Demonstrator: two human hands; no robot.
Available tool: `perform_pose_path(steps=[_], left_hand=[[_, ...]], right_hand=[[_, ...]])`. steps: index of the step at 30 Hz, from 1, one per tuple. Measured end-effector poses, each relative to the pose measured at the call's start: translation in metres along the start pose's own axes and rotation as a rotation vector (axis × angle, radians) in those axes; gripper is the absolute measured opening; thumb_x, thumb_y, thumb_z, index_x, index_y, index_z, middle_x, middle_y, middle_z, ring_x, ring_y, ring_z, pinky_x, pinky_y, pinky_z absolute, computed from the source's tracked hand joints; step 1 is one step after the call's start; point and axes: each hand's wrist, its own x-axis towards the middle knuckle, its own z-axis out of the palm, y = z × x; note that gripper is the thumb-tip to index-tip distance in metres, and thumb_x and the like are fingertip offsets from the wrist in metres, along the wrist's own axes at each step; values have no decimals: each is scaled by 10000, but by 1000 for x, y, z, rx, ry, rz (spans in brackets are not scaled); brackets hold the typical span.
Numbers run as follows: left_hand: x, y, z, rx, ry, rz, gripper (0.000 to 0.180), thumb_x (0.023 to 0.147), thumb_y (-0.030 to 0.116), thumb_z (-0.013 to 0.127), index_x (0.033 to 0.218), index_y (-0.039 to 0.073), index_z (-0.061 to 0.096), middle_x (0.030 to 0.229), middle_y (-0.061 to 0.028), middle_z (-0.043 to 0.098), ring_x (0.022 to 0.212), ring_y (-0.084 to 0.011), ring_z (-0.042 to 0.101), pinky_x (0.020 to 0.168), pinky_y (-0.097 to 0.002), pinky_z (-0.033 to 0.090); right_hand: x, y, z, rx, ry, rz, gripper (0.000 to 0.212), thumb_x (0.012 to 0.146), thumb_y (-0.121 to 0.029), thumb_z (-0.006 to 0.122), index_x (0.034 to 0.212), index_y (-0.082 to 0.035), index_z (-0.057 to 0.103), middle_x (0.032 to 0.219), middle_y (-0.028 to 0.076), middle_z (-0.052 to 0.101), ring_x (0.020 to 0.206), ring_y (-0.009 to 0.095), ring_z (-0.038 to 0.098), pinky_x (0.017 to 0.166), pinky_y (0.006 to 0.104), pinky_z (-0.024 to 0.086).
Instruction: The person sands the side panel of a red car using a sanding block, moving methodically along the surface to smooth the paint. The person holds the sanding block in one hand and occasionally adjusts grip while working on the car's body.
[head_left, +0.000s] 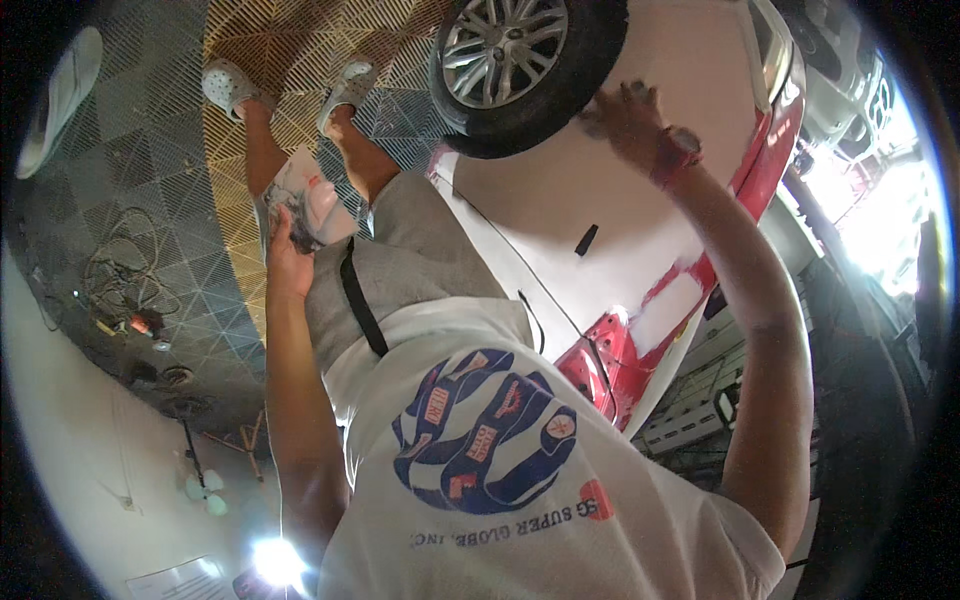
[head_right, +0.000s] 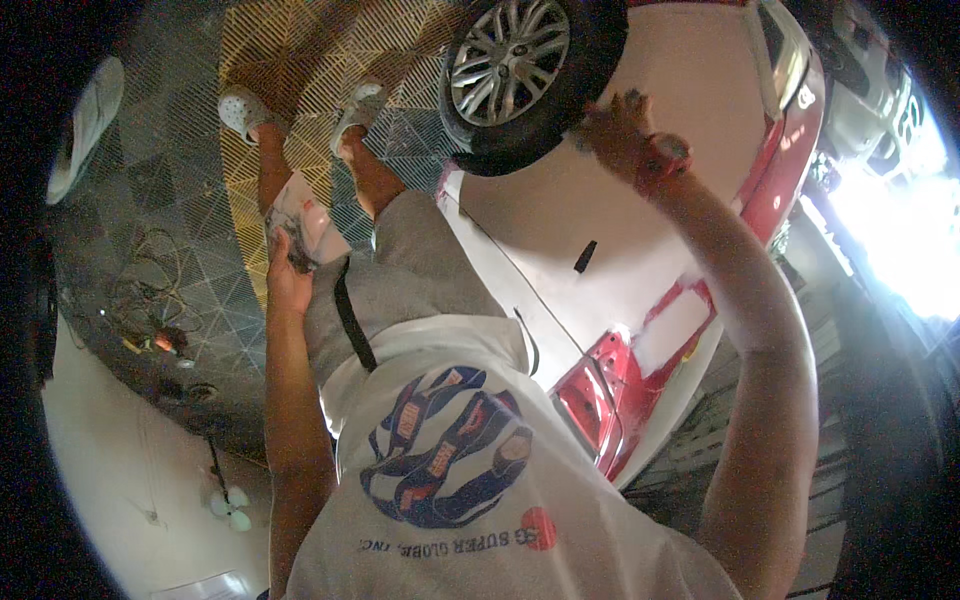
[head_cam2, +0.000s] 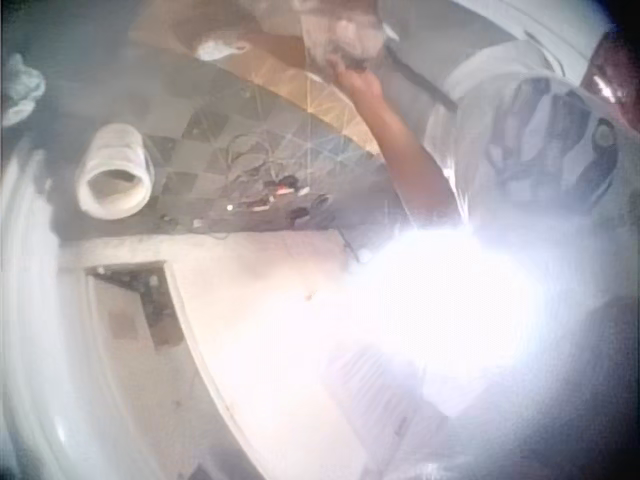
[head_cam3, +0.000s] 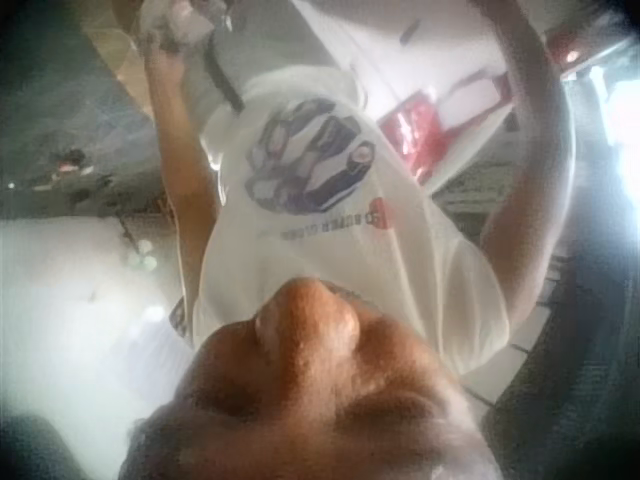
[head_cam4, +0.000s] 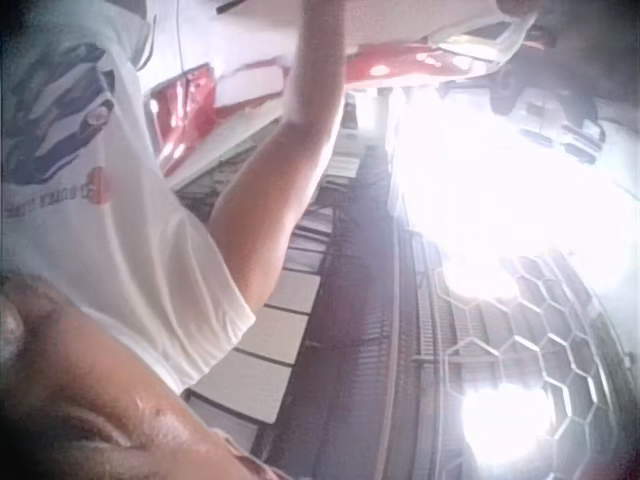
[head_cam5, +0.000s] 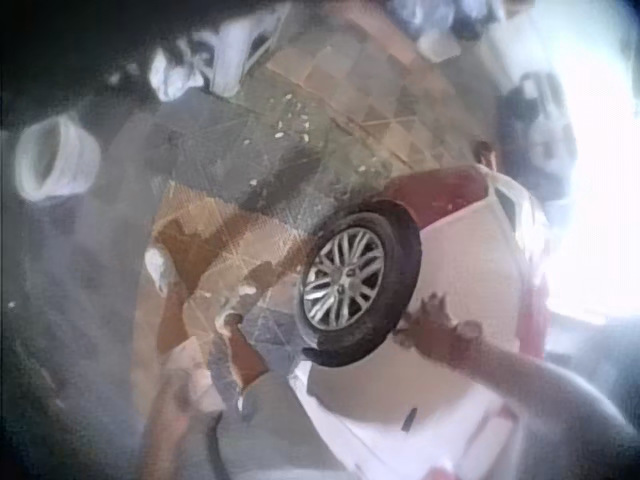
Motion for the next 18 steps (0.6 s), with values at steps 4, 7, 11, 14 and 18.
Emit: perform_pose_path(steps=[4,7,11,14,18], left_hand=[[16,-14,-22,-64,14,-62,898,985,552,674,1658,141,243,1688,-65,306,1553,-280,283,1247,-550,179],[25,-15,-26,-105,40,-89,874,989,551,668,1641,122,272,1661,-72,351,1529,-289,327,1236,-545,221],[29,-17,-27,-131,59,-87,809,1003,537,650,1609,100,339,1600,-93,451,1473,-309,424,1217,-502,326],[29,-14,-33,-152,-19,-86,813,1015,504,649,1635,125,284,1639,-73,390,1506,-281,376,1229,-499,301],[25,-9,-31,-150,-11,-97,811,1024,487,645,1644,129,265,1654,-66,367,1518,-268,354,1236,-503,282]], right_hand=[[13,-30,53,-56,153,-152,440,916,-177,636,1333,-308,686,1372,52,582,1297,436,519,1027,687,364],[13,-41,56,-46,32,-155,368,991,-341,551,1316,-187,633,1357,109,567,1344,434,467,1088,695,307],[-9,-51,22,-65,-152,-133,371,958,-261,615,1324,-223,663,1396,98,558,1387,435,441,1097,695,303],[-19,-49,16,-48,-168,-108,390,940,-212,631,1322,-272,681,1440,80,550,1399,437,447,1088,691,321],[1,-42,48,-51,19,-86,412,955,-219,621,1362,-266,660,1514,97,505,1440,446,411,1133,721,275]])
